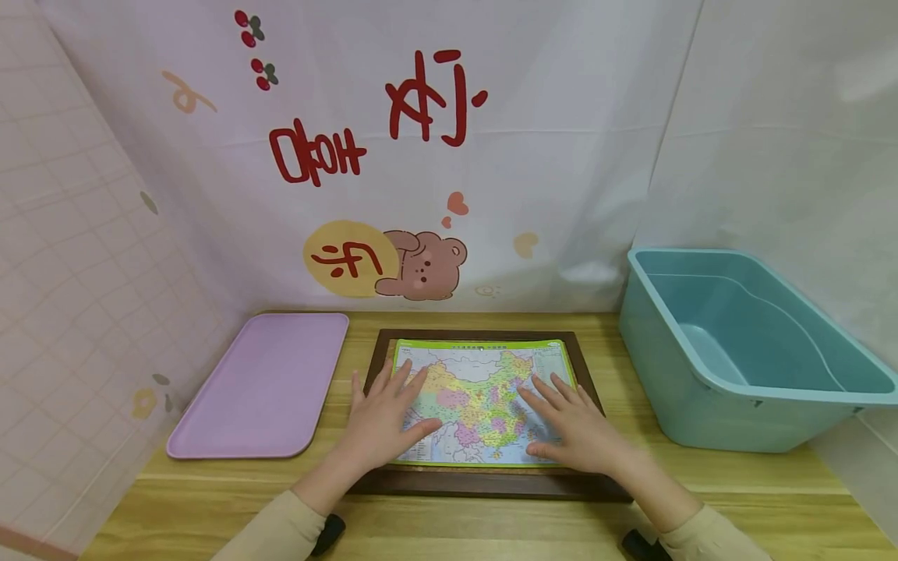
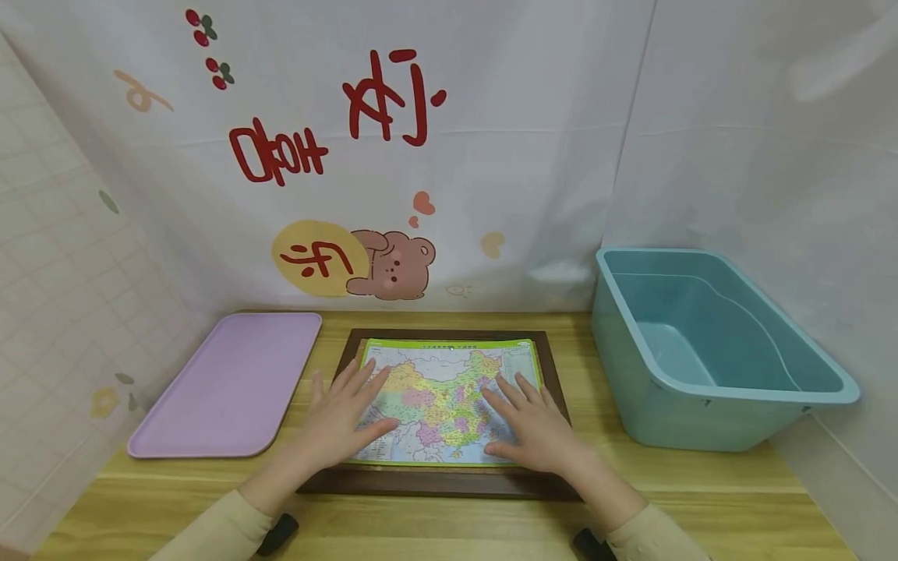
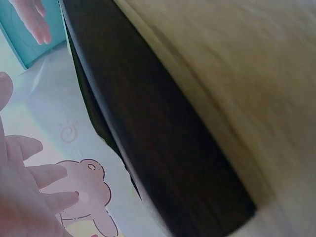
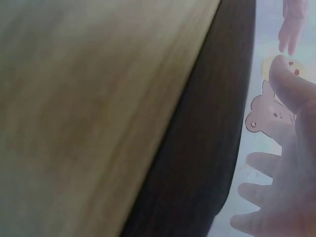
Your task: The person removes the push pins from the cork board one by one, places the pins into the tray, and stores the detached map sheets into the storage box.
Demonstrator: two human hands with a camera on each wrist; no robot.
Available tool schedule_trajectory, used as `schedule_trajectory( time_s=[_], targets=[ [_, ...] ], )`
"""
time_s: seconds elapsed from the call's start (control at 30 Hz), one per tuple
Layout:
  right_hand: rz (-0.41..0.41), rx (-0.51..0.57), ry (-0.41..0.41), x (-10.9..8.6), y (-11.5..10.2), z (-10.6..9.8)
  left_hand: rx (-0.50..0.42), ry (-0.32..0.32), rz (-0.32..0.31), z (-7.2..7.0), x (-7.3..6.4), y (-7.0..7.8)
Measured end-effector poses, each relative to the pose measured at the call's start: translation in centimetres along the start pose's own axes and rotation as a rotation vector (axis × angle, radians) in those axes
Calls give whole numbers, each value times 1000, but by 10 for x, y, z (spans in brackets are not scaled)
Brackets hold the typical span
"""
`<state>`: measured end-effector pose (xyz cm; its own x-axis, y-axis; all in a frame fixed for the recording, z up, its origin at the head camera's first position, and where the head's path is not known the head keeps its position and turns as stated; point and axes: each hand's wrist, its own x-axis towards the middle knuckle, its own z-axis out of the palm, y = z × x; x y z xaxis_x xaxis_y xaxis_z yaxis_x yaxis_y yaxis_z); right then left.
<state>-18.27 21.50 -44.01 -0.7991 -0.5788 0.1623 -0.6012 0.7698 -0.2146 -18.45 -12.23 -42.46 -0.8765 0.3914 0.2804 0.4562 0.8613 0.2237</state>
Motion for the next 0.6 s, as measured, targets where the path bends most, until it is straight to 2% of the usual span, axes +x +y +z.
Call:
schedule_trajectory(
  time_s=[0.17,0.3,0.6],
  targets=[
    [-3,15,-23,1,0,2,-11,-15,1,4,4,3],
    [-16,12,-47,2,3,3,-10,0,12,7,8,7],
    [-75,40,-91,6,7,-4,3,-11,20,12,15,14]
  ],
)
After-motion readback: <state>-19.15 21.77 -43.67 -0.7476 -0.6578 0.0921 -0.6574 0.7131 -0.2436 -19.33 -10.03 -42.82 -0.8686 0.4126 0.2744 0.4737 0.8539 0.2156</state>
